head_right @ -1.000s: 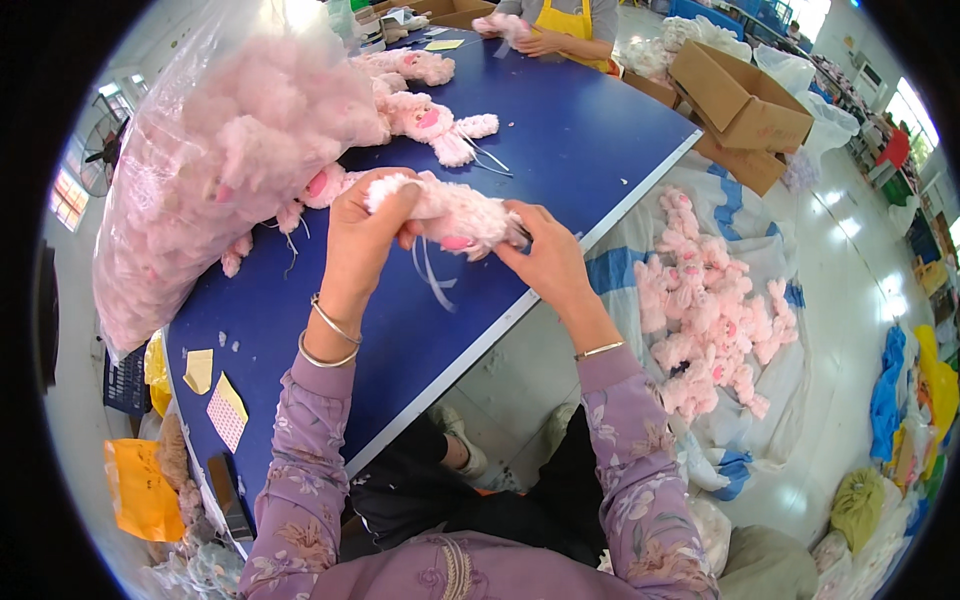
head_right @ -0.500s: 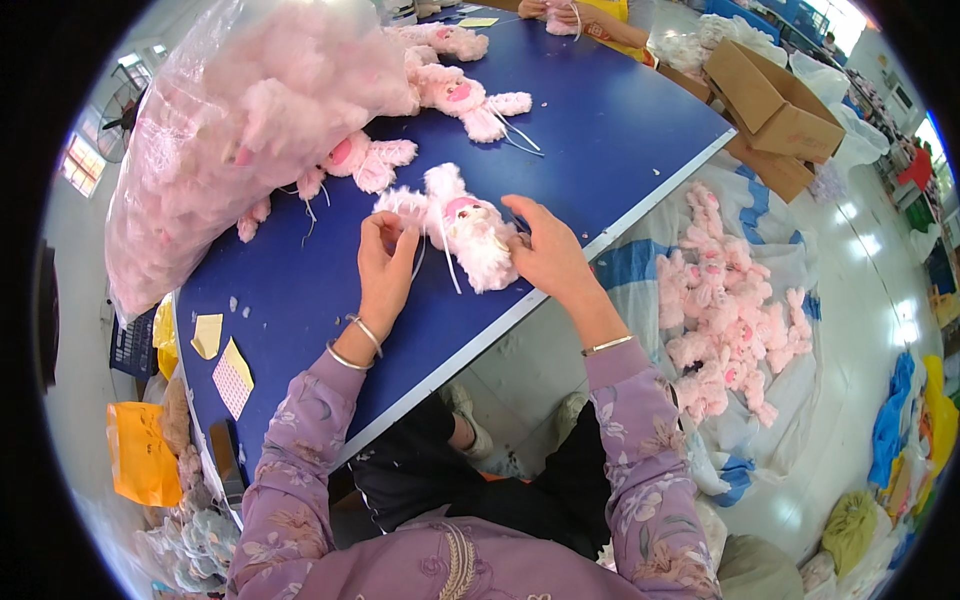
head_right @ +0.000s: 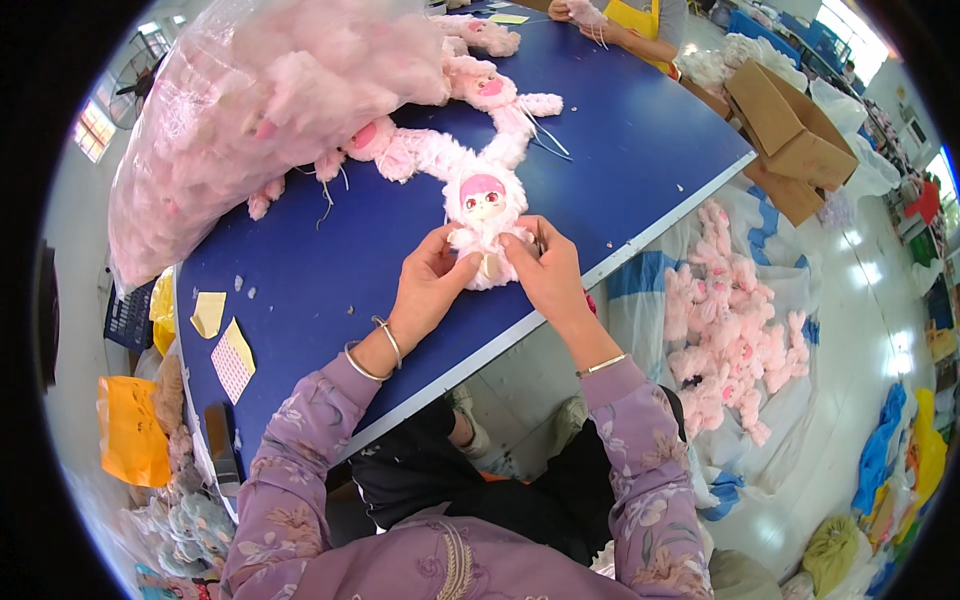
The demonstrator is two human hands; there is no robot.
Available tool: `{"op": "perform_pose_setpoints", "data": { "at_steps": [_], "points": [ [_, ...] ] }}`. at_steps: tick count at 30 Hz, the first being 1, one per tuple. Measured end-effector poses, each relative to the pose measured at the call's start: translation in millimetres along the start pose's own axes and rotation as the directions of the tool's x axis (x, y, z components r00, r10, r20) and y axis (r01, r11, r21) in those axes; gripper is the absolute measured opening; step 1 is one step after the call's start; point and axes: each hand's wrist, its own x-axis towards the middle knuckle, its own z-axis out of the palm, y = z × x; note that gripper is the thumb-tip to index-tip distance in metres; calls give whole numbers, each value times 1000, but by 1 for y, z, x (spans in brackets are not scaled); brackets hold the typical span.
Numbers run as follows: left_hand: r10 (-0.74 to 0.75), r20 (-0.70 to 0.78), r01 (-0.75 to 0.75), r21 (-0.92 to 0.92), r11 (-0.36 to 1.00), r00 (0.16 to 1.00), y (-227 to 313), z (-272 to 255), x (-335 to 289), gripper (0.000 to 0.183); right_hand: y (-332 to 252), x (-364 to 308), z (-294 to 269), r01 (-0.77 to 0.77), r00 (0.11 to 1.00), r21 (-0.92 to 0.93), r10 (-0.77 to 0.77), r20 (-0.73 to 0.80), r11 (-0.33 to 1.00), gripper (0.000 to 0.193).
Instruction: The person trims loose threads and fluff from pink stuffed bunny toys using small scissors. They handle the toys one at a time, cut visible threads, and place the finished items on the table.
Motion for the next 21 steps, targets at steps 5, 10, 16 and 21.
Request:
{"op": "perform_pose_setpoints", "data": {
  "at_steps": [5,10,16,21],
  "points": [
    [48,-18,-50,-102,994,999,-2,3,1,31,8,-1,3,55,998,117,-57,14,992,22],
    [12,3,-12,-66,998,1000,-7,-5,2,14,12,-2,9,87,994,170,-97,55,982,19],
    [36,-74,-50,-192,980,997,-8,-10,6,14,6,-3,18,85,994,236,-99,47,968,15],
    [-21,-57,4,-292,956,998,-18,-13,12,9,10,0,13,62,992,200,-82,94,978,14]
  ]
}}
